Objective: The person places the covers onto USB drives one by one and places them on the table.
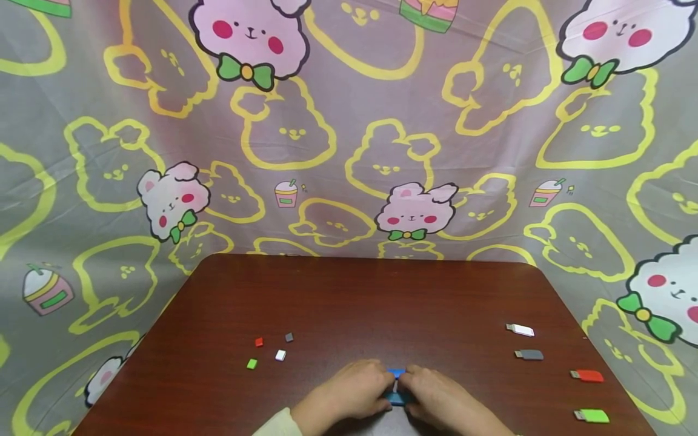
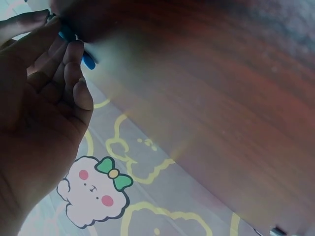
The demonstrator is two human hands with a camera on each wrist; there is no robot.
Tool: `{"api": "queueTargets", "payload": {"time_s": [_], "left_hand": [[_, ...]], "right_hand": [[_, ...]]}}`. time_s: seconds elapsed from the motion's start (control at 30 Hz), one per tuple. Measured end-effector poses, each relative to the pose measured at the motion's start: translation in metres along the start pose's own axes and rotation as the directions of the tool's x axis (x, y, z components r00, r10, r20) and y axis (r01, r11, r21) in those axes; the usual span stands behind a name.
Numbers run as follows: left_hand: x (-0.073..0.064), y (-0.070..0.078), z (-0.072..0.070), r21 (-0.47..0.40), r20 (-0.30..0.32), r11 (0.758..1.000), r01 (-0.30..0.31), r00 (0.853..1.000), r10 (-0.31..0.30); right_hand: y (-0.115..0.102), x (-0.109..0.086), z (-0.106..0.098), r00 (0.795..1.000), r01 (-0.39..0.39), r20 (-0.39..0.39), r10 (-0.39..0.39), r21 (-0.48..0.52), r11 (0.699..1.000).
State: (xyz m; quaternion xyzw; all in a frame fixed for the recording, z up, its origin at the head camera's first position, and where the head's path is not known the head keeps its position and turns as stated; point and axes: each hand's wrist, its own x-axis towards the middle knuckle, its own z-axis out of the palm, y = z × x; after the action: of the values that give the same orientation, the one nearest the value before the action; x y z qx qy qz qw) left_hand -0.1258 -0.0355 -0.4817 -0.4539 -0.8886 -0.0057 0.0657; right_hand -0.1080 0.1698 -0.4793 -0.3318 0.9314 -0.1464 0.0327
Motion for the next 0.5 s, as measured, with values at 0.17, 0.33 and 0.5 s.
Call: {"api": "queueTargets", "payload": {"time_s": [0.17,0.33,0.5], "left_hand": [[-0.001,-0.004,-0.001,-0.026,-0.003,1.000,0.011,1.000,-0.011],[-0.003,-0.013,-0.007,-0.035,-0.039,0.999,0.029,0.999,-0.031],[-0.010,-0.026,-0.013,-0.007,-0.087,0.997,0.071,0.994,-0.072]], "right_hand": [[0.001,0.000,-0.003,0.998,0.042,-0.054,-0.041,0.013,0.999],[0.002,0.002,-0.010,0.993,0.043,-0.108,-0.044,-0.004,0.999],[0.010,0.001,-0.020,0.994,-0.034,-0.101,0.031,-0.025,0.999]]}}
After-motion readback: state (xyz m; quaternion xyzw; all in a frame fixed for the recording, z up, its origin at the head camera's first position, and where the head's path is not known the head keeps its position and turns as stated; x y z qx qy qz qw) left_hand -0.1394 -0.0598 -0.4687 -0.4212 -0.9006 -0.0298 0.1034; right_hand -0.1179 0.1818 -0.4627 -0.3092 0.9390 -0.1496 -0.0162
